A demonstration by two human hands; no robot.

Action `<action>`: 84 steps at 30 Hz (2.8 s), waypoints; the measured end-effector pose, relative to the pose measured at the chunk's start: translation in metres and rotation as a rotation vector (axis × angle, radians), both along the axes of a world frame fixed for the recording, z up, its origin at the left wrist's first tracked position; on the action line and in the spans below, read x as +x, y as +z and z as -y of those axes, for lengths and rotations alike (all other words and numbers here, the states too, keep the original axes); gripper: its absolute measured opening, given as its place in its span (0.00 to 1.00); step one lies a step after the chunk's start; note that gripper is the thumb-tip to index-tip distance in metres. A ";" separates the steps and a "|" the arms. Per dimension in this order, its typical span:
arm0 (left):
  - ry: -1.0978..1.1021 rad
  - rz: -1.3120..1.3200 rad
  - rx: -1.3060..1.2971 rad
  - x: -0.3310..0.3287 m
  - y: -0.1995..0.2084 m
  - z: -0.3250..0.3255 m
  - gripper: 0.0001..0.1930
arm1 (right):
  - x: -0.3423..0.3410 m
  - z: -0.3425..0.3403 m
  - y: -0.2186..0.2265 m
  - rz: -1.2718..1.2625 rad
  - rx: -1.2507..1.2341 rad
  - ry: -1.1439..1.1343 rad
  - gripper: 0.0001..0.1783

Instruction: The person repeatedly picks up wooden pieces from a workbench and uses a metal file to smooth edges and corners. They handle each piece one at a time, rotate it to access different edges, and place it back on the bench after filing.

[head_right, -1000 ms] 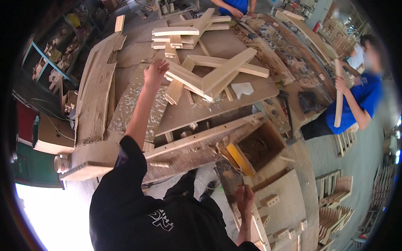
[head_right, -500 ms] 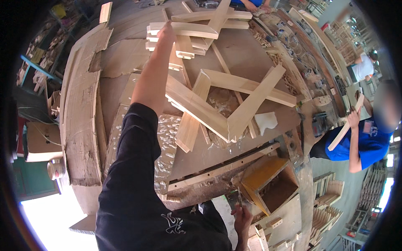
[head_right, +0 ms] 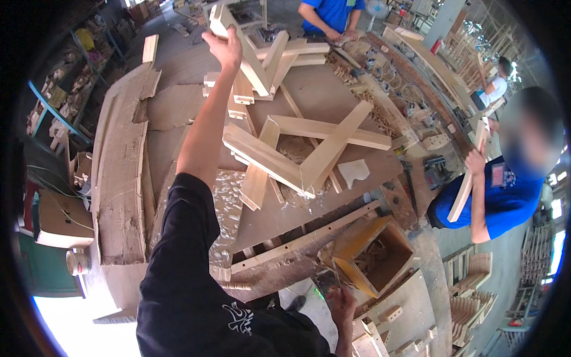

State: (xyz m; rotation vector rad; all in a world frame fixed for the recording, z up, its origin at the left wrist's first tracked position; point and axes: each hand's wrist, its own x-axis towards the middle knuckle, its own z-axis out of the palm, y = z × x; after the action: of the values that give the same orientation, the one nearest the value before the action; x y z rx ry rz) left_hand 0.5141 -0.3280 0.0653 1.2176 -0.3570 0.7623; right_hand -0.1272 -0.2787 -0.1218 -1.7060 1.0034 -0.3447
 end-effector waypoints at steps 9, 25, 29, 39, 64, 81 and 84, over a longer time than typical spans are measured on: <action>0.121 0.396 -0.276 -0.185 0.204 -0.093 0.24 | -0.124 -0.001 -0.024 0.133 -0.073 0.035 0.12; -0.765 0.180 -0.273 -0.516 0.042 -0.247 0.32 | -0.171 -0.090 0.058 0.602 0.213 0.271 0.15; -0.954 0.410 -0.273 -0.566 0.008 -0.248 0.38 | -0.161 -0.133 0.097 0.626 0.263 0.376 0.11; -0.839 0.437 -0.247 -0.597 -0.027 -0.246 0.39 | -0.103 -0.140 0.121 0.428 -0.638 0.320 0.28; -0.238 0.659 -0.192 -0.428 0.020 -0.336 0.35 | 0.116 -0.181 0.136 0.271 -0.714 0.740 0.25; -1.180 0.133 -0.845 -0.357 0.004 -0.369 0.28 | 0.193 -0.113 0.029 0.512 0.136 0.705 0.13; -1.263 0.020 -0.947 -0.358 -0.011 -0.380 0.29 | 0.206 -0.090 -0.010 0.452 -0.157 0.689 0.11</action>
State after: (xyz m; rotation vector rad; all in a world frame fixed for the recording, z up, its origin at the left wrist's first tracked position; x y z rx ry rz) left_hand 0.1563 0.0523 0.0545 -0.0392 -0.5861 -0.2048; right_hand 0.0791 -0.1885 -0.1320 -1.8834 0.0389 -0.3324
